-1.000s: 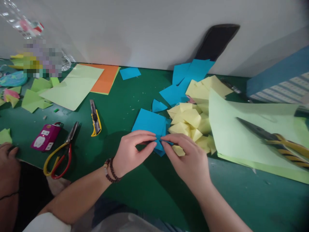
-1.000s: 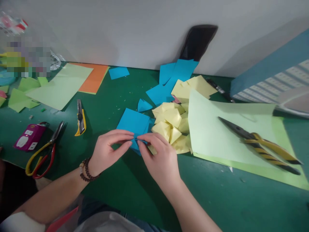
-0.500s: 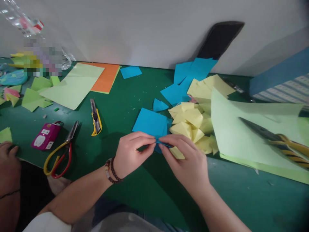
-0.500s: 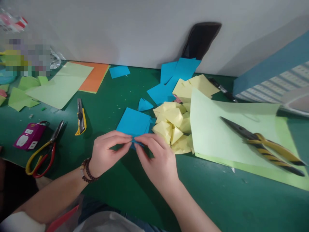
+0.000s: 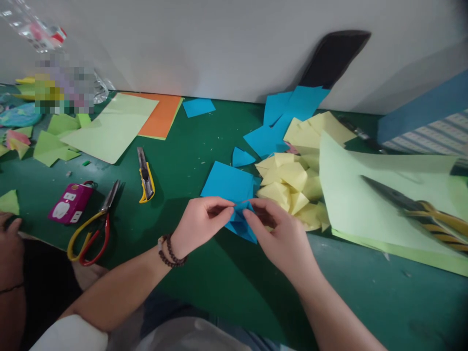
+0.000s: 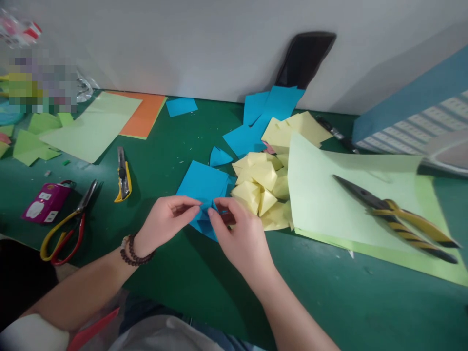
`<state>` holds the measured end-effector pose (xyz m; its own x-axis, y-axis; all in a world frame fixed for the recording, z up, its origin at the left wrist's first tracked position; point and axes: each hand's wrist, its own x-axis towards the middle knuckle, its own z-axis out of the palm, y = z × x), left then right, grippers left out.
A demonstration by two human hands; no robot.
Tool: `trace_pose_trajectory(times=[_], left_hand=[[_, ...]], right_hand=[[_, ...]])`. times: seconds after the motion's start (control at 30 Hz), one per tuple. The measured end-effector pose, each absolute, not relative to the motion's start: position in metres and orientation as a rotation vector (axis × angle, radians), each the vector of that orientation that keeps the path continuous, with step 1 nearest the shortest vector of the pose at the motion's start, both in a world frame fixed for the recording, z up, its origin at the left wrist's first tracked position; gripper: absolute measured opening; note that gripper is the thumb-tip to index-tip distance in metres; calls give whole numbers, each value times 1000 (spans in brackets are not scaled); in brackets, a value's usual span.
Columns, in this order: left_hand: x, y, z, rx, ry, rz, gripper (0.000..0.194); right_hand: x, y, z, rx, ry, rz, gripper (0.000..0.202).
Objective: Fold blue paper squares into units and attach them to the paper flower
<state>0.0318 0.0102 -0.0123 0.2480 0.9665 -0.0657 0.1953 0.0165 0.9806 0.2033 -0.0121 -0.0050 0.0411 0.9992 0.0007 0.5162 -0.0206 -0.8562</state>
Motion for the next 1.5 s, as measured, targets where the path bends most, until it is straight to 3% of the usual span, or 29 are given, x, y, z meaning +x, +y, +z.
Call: trace_pose_trajectory(times=[0.2, 0.37, 0.63, 0.87, 1.23, 1.33, 1.43, 1.5], left_hand=[[33, 9, -12, 1538, 1195, 896, 15], [34, 8, -8, 1431, 1150, 820, 30], [34, 4, -10, 1667, 1205, 974, 10], [30, 1, -13, 2221, 1110, 1114, 17], [27, 1, -12, 2475, 1020, 1275, 15], [27, 1, -10, 2345, 1038, 1267, 19], [29, 1, -5, 1837, 1151, 1156, 45], [30, 2, -3, 1438, 1096, 964, 45]], right_hand=[[203, -11, -7, -1633, -1689, 867, 16], [204, -11, -6, -1651, -1659, 763, 14], [204, -15, -9, -1591, -1725, 593, 10], [205, -15, -7, -1274, -1954, 110, 12], [204, -17, -2, -1266, -1940, 45, 15], [205, -18, 1, -1270, -1917, -15, 17], [209, -21, 4, -1231, -1843, -131, 21], [212, -22, 4, -1183, -1824, -177, 24]])
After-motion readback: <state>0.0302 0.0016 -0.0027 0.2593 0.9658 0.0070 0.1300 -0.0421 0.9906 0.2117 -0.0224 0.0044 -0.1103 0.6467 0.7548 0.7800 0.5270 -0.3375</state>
